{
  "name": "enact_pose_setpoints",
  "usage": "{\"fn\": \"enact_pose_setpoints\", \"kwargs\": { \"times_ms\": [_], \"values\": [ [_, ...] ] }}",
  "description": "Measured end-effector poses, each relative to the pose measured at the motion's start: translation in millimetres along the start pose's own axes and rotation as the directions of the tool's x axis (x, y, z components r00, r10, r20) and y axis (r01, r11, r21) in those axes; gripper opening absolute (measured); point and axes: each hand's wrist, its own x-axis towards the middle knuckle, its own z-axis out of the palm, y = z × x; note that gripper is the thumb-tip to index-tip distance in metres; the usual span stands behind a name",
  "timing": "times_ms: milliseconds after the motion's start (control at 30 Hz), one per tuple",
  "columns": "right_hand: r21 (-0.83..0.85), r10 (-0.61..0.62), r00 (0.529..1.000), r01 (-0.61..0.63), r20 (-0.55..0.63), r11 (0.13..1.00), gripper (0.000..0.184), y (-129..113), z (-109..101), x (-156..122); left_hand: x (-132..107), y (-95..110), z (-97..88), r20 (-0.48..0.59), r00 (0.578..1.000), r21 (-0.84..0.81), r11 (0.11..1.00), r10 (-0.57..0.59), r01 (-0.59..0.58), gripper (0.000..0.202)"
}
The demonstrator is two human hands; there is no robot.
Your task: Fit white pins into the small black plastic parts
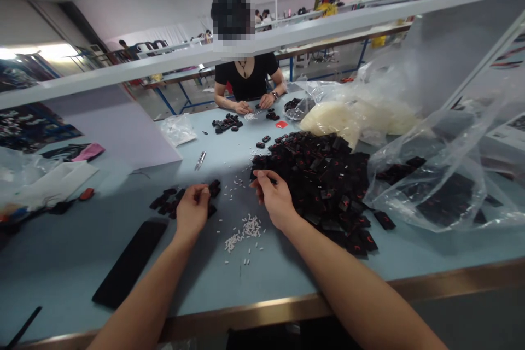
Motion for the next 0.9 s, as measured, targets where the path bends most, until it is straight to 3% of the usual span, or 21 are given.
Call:
{"fn": "enact_pose_setpoints", "kwargs": {
  "times_ms": [133,267,400,533,600,667,800,900],
  "values": [
    [-0.199,-0.1,0.989,0.121,0.111,0.973,0.039,6.4,-3.0,0.1,-1.0,-2.2,-2.9,0.087,0.966,0.434,0.863,0.244,-0.257,0.025],
    [-0.418,-0.202,0.947,0.294,0.252,0.859,0.036,11.5,-6.8,0.3,-8.5,-0.5,-0.3,0.199,0.949,0.668,0.676,0.243,-0.313,0.036],
    [-0.597,-0.272,0.846,0.52,0.458,0.611,0.032,7.9,-9.8,-1.9,-9.7,0.8,0.7,0.247,0.951,0.708,0.636,0.185,-0.307,0.033],
    [-0.677,-0.298,0.723,0.689,0.623,0.258,0.035,1.4,-11.2,-5.6,-9.5,5.4,-1.8,0.304,0.941,0.686,0.652,0.147,-0.323,0.025],
    [-0.679,-0.242,0.683,0.726,0.69,0.113,0.027,-0.4,-11.0,-7.3,-10.9,7.5,-2.2,0.326,0.933,0.675,0.654,0.152,-0.342,0.023],
    [-0.656,-0.111,0.653,0.755,0.749,0.011,0.017,-1.2,-10.1,-9.3,-12.7,8.4,-1.4,0.317,0.929,0.666,0.654,0.188,-0.36,0.023],
    [-0.614,0.158,0.629,0.777,0.761,-0.137,0.017,0.0,-5.9,-13.7,-15.8,8.0,2.1,0.244,0.938,0.624,0.701,0.245,-0.345,0.031],
    [-0.601,0.24,0.637,0.771,0.732,-0.211,0.017,3.5,-2.3,-16.5,-18.5,8.9,4.8,0.235,0.936,0.503,0.791,0.263,-0.348,0.039]
  ]
}}
